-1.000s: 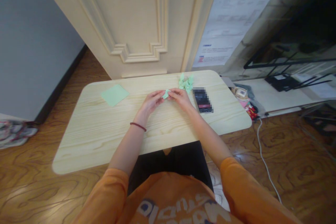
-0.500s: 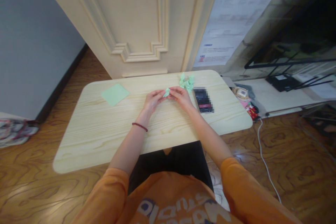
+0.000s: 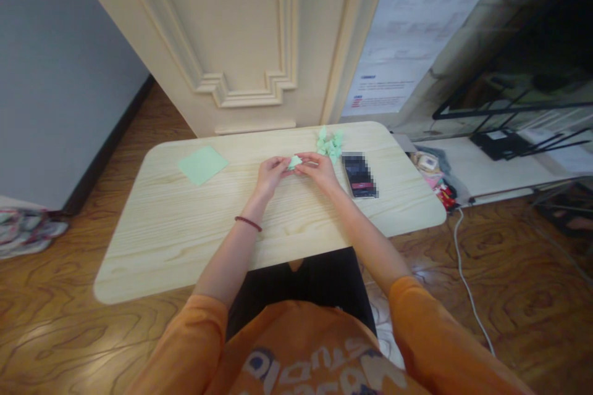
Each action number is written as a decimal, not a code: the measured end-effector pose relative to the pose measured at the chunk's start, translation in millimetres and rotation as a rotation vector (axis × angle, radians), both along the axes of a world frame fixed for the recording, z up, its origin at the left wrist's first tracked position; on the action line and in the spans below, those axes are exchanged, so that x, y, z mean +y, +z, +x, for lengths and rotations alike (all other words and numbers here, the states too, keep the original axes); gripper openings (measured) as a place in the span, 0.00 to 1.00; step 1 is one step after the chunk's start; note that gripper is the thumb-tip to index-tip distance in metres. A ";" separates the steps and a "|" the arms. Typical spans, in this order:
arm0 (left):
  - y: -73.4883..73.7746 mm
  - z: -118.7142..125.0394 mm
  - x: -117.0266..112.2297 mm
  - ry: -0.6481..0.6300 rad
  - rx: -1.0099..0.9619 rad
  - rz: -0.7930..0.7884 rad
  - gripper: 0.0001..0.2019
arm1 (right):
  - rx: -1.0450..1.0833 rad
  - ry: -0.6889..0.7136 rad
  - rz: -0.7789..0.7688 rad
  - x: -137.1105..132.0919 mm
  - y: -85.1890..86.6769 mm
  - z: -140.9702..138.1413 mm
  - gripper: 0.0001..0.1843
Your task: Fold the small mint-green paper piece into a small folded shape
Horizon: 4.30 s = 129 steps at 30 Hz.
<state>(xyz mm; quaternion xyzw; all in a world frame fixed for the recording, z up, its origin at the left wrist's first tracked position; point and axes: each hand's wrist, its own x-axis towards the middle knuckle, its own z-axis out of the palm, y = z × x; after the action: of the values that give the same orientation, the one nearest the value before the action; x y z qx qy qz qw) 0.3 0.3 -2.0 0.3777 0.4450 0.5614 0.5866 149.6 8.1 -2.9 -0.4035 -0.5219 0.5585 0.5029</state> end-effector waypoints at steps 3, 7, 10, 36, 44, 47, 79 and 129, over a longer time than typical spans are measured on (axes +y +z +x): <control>0.1 -2.6 -0.3 -0.051 -0.038 -0.050 0.21 | -0.003 0.003 -0.003 -0.1 0.7 0.4 0.23; 1.7 -4.1 -1.0 -0.064 -0.037 -0.061 0.20 | 0.041 0.018 -0.037 -1.3 2.3 0.0 0.22; 3.6 -3.7 -1.7 -0.067 -0.049 -0.060 0.20 | 0.095 0.017 -0.083 -1.1 1.7 -0.7 0.24; 6.9 4.2 -4.0 0.161 0.084 0.036 0.22 | 0.221 0.033 -0.178 -0.7 5.2 -1.1 0.23; 11.4 5.0 -5.6 0.168 0.144 0.120 0.20 | 0.227 0.027 -0.183 1.7 3.6 0.3 0.21; 13.6 4.8 -6.4 0.156 0.152 0.163 0.19 | 0.247 0.028 -0.180 2.4 4.8 1.6 0.21; 9.6 7.8 -6.0 0.183 0.083 0.101 0.18 | -0.042 0.057 0.069 -5.0 15.9 -0.2 0.26; 1.2 10.1 -4.8 0.002 -0.025 0.084 0.19 | 0.206 -0.002 -0.105 -3.3 10.8 -2.2 0.13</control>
<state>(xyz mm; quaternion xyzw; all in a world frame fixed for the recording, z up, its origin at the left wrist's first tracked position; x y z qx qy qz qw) 10.3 -4.5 -0.8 0.3946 0.4137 0.5849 0.5753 147.4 4.8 7.9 -0.3703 -0.4372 0.6230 0.5326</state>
